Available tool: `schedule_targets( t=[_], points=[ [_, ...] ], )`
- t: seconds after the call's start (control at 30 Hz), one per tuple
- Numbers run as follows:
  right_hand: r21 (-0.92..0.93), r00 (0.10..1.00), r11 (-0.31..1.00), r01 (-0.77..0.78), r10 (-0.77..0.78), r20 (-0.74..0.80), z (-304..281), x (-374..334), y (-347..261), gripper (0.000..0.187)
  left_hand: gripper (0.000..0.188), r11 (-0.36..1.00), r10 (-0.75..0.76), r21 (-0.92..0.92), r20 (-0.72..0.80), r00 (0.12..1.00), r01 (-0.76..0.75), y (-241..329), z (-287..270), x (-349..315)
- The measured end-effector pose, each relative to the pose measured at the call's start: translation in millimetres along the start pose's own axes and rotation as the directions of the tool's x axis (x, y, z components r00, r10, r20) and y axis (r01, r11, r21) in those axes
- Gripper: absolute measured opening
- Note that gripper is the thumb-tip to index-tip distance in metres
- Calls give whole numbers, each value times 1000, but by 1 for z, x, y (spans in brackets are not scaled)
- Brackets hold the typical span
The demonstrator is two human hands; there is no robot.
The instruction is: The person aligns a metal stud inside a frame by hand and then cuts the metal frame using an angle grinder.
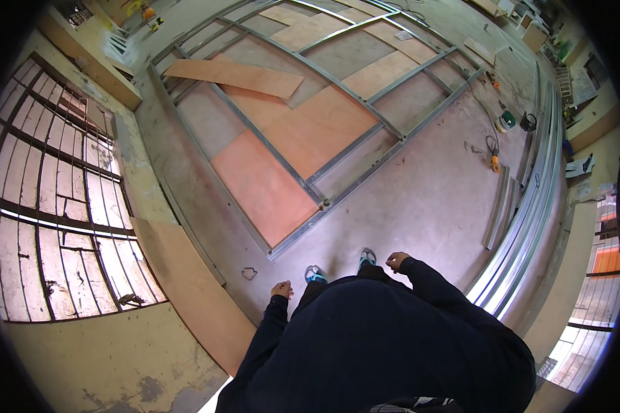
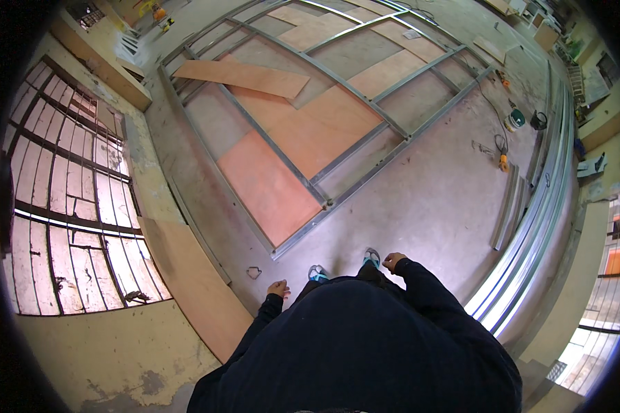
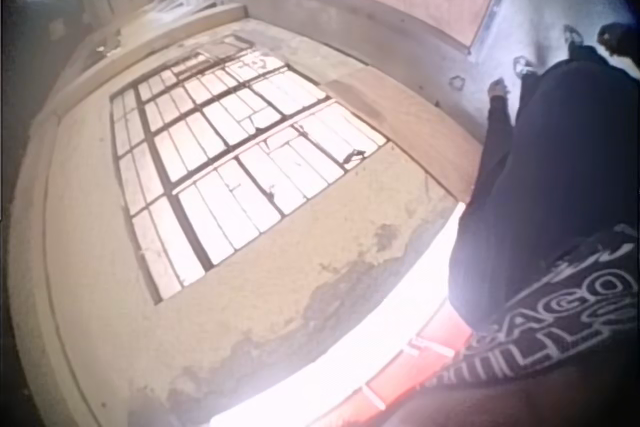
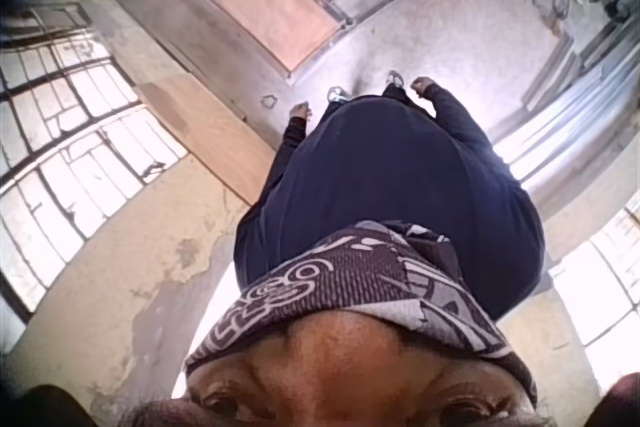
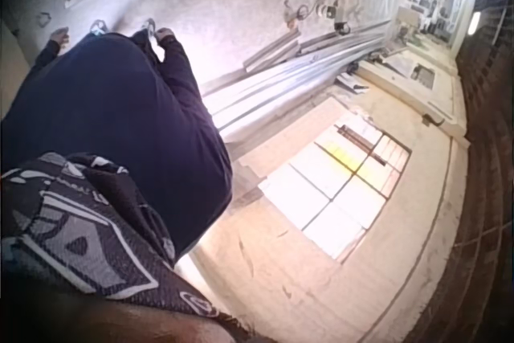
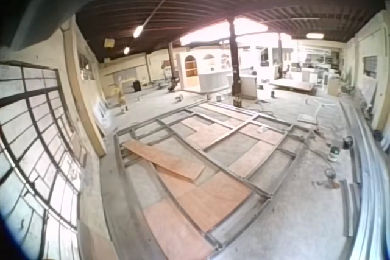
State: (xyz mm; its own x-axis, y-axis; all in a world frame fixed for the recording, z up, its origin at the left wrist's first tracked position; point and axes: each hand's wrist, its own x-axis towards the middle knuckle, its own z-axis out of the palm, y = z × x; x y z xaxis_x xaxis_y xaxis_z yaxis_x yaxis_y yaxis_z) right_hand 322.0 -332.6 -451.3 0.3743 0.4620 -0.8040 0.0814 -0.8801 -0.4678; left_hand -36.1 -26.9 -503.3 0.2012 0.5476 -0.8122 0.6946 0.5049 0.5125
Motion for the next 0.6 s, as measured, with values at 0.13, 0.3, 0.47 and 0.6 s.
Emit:
schedule_targets(
  t=[0.13,0.3,0.47,0.6],
  points=[
    [-45,1000,999,-13,13,6,1,0,11,35,40,1000,-4,27,18,1000,3,-1,0,-5],
    [-63,998,997,-53,55,28,3,-7,17,36,40,1000,-27,12,23,999,27,-10,-3,-6],
    [-55,996,995,-80,82,31,4,-12,19,35,39,999,-29,24,19,999,29,-8,-2,-6],
    [-80,999,996,-39,42,32,4,-10,18,35,39,999,-16,44,15,1000,15,-6,-3,-7]
  ],
)
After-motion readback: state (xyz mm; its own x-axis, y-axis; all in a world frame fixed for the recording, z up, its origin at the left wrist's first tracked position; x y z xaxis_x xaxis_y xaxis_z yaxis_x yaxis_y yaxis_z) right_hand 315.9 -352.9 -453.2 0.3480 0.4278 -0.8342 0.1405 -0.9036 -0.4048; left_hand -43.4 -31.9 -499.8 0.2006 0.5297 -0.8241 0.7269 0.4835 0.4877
